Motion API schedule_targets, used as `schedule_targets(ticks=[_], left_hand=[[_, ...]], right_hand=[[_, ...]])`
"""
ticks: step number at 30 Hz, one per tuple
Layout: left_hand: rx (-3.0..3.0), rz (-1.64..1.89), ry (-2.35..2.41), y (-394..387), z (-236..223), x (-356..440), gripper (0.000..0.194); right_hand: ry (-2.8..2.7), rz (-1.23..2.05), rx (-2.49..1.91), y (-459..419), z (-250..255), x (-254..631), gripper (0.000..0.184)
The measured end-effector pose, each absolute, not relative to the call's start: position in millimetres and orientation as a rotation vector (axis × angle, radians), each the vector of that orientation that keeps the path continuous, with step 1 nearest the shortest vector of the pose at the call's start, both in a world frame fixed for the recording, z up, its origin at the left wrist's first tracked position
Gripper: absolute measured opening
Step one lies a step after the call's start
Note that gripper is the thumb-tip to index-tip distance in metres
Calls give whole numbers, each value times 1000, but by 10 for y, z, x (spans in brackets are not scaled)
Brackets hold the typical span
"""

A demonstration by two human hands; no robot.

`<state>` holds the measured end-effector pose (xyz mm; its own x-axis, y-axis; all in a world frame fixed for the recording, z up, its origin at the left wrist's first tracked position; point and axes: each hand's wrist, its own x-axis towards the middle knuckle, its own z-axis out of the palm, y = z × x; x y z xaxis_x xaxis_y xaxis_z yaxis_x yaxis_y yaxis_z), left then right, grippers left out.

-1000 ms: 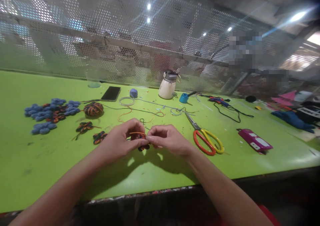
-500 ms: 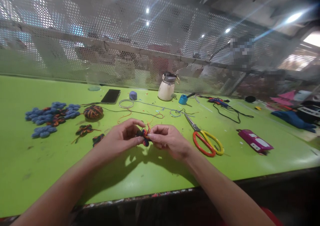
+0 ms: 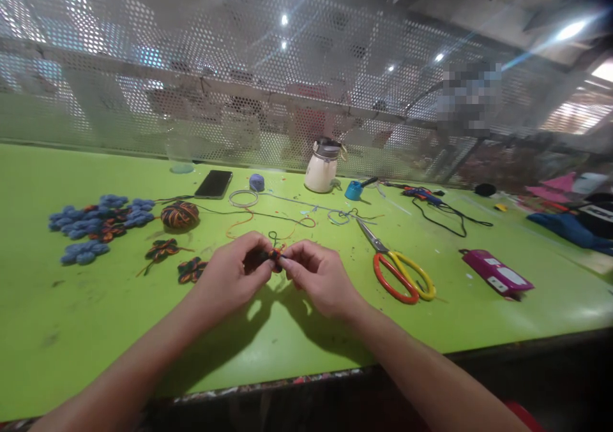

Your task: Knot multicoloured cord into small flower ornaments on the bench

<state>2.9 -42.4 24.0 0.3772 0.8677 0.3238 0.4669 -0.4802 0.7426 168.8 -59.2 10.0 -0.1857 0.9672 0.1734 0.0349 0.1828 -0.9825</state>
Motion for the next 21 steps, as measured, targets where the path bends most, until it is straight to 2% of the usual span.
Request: schedule_targets(ticks=[6,12,21], left_hand=[[2240,1075,950,-475,246,34,20],[2187,897,1042,-462,296,7,12],[1952,641,1009,-438,363,-25,17]], right_hand=[[-1433,1339,-969,-626,136,1697,24],[-1432,1362,-1027,-599,197,1748,28],[-1376,1520,-1007,-593,210,1796,30]])
